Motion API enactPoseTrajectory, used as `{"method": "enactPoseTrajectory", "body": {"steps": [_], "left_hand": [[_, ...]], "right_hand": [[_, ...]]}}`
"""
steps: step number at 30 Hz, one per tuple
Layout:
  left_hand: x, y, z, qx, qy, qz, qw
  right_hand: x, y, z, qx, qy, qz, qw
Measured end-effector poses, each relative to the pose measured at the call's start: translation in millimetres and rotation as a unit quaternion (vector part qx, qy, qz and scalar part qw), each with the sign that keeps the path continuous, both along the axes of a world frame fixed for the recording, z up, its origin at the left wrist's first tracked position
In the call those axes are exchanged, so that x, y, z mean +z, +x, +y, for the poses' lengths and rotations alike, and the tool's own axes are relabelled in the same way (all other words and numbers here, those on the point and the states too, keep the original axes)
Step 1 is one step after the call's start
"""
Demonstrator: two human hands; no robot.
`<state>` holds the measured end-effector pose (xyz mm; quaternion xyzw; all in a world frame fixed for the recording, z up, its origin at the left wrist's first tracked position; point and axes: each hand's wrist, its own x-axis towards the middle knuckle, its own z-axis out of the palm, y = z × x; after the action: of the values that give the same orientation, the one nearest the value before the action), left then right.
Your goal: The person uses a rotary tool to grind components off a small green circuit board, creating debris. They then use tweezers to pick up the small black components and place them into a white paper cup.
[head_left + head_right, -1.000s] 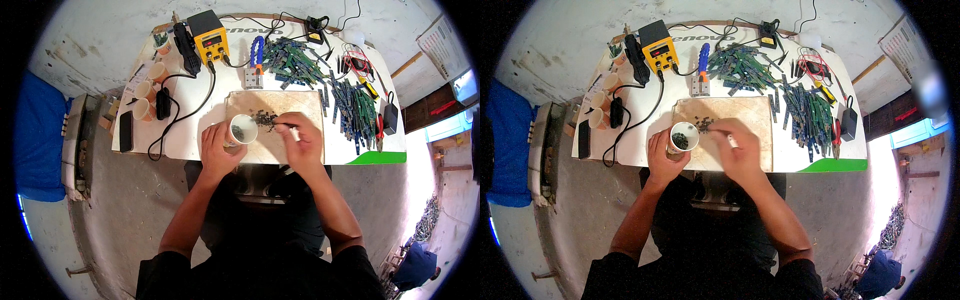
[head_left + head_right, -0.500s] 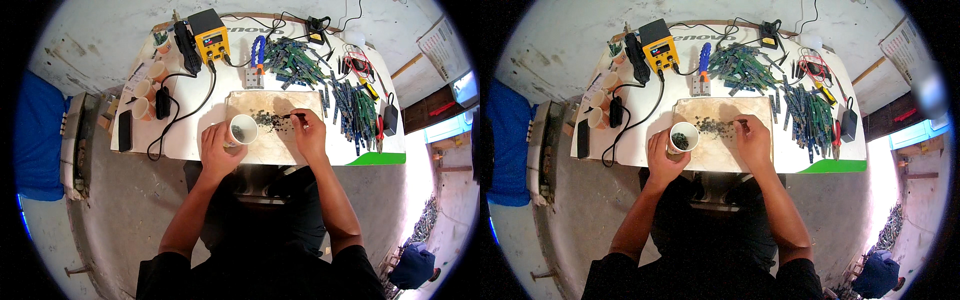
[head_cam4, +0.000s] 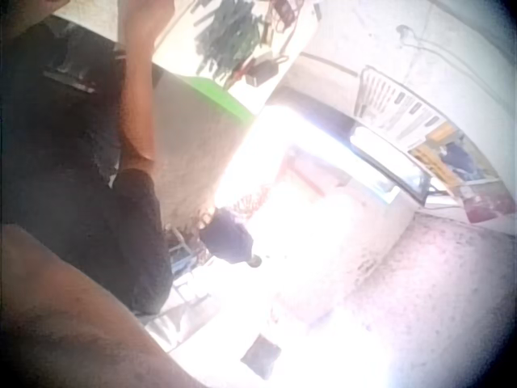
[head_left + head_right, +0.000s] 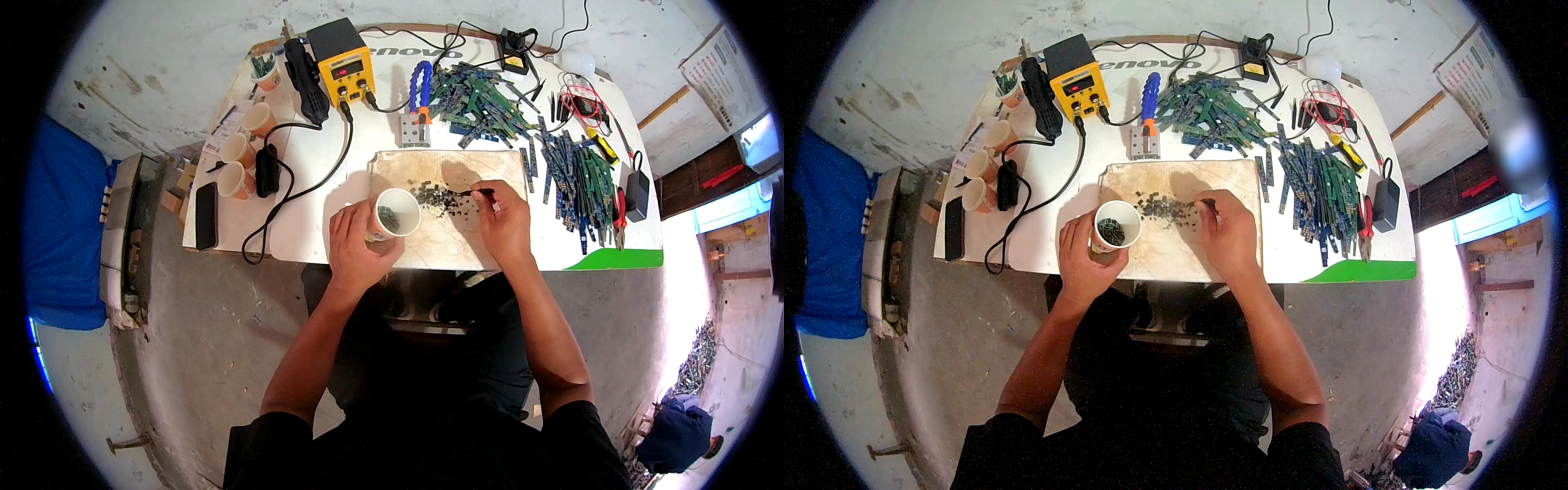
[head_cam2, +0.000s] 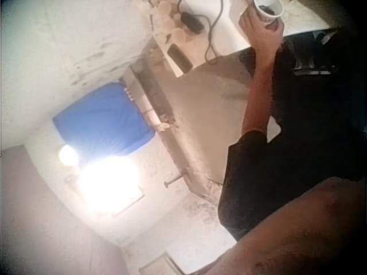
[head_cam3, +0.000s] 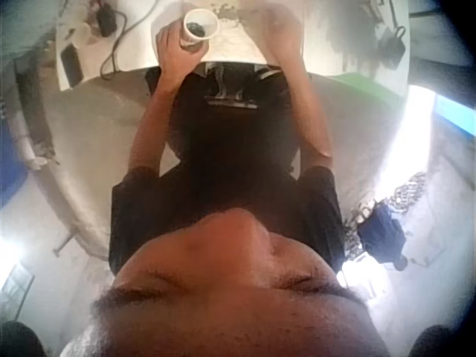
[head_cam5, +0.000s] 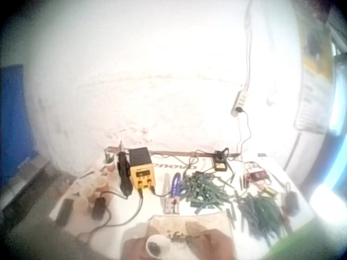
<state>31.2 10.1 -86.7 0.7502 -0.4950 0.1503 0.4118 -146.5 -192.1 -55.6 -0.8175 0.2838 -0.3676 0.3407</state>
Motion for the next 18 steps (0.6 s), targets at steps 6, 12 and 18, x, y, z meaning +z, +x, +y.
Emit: {"method": "enactPoseTrajectory", "body": {"steps": [6, 12, 18], "left_hand": [[0.4, 0.1, 0.2, -0.001, 0.004, 0.005, 1.0], [0.1, 0.4, 0.2, 0.0, 0.0, 0.002, 1.0], [4.1, -1.8, -0.6, 0.001, -0.004, 0.003, 1.0]], "right_hand": [[8.9, -0.4, 4.4, -0.006, 0.025, -0.048, 0.999], [36.6, 14.1, 21.9, 0.031, 0.005, -0.091, 0.995], [13.6, 9.9, -32.9, -0.073, -0.016, -0.06, 0.995]]}}
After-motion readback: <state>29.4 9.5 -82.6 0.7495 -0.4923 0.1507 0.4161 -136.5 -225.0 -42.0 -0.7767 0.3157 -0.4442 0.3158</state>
